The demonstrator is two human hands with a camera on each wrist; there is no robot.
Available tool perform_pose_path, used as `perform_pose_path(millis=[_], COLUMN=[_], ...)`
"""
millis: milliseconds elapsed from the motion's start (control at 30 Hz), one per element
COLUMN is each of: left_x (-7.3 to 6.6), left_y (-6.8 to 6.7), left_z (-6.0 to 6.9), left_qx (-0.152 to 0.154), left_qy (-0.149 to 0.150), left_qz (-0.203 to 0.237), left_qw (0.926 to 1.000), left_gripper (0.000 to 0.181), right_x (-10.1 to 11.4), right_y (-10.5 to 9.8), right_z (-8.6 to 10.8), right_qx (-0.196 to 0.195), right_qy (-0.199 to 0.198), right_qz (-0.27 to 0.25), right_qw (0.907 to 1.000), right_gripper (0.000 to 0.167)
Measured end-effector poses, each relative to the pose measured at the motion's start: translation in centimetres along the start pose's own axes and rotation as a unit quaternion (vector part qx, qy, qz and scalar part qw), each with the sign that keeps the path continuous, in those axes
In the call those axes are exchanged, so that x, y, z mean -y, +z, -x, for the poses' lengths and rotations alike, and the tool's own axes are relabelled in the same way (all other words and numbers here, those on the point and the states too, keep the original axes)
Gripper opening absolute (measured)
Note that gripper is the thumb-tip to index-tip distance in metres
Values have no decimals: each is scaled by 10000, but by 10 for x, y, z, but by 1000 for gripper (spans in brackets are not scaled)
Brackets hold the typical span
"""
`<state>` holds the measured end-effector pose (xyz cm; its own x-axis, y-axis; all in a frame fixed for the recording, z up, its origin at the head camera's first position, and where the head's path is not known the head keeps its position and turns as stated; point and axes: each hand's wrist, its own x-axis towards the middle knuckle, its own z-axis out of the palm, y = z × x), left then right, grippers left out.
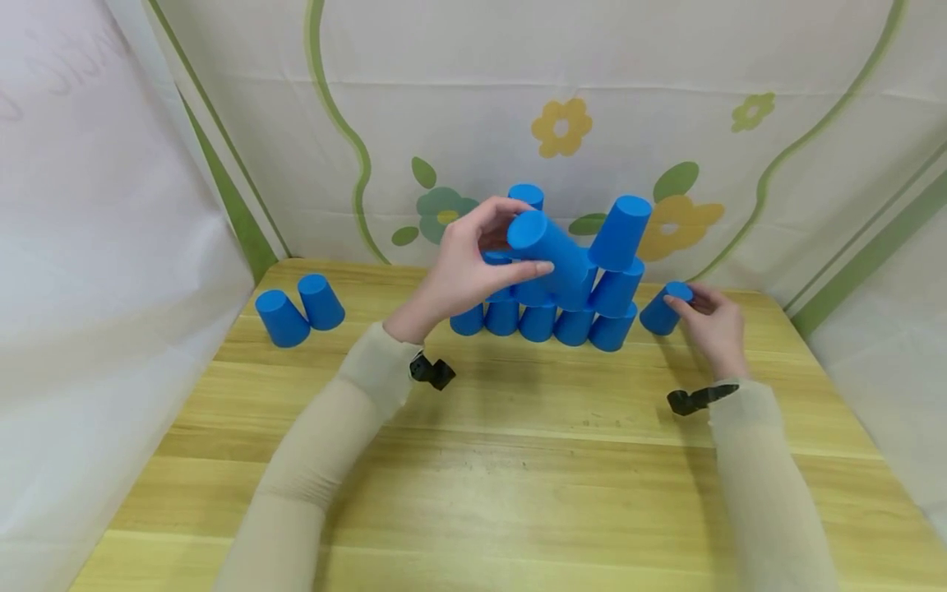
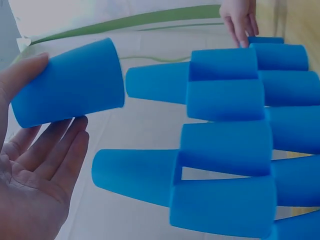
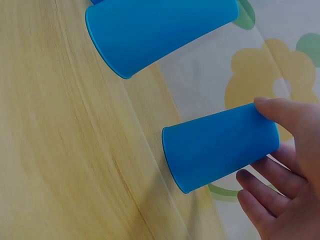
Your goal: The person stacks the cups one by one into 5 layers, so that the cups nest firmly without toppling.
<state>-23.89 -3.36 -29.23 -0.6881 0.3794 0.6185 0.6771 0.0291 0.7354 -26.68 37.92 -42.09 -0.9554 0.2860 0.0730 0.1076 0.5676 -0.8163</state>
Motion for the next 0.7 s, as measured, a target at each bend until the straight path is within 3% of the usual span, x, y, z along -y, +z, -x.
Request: perform_pose_path(millis=[167, 333, 500, 700], left_x=[-5, -11, -16, -23], left_y=[-3, -5, -5, -3], left_z=[-18, -41, -66, -93], left_qx=[-304, -627, -841, -894], left_qy=[-52, -402, -647, -884], left_qz=[374, 731, 620, 177], left_qw=[9988, 9945, 9924, 9919], left_gripper=[46, 43, 48, 55], right_x=[0, -1, -2, -4], right_y=[1, 1, 0, -2], right_z=[-1, -1, 0, -1], right_qx=[-52, -41, 29, 87], right_qy=[8, 26, 94, 111], right_qz=[-15, -33, -56, -73], right_qw=[10000, 10000, 9999, 9999], right_gripper=[79, 79, 79, 80])
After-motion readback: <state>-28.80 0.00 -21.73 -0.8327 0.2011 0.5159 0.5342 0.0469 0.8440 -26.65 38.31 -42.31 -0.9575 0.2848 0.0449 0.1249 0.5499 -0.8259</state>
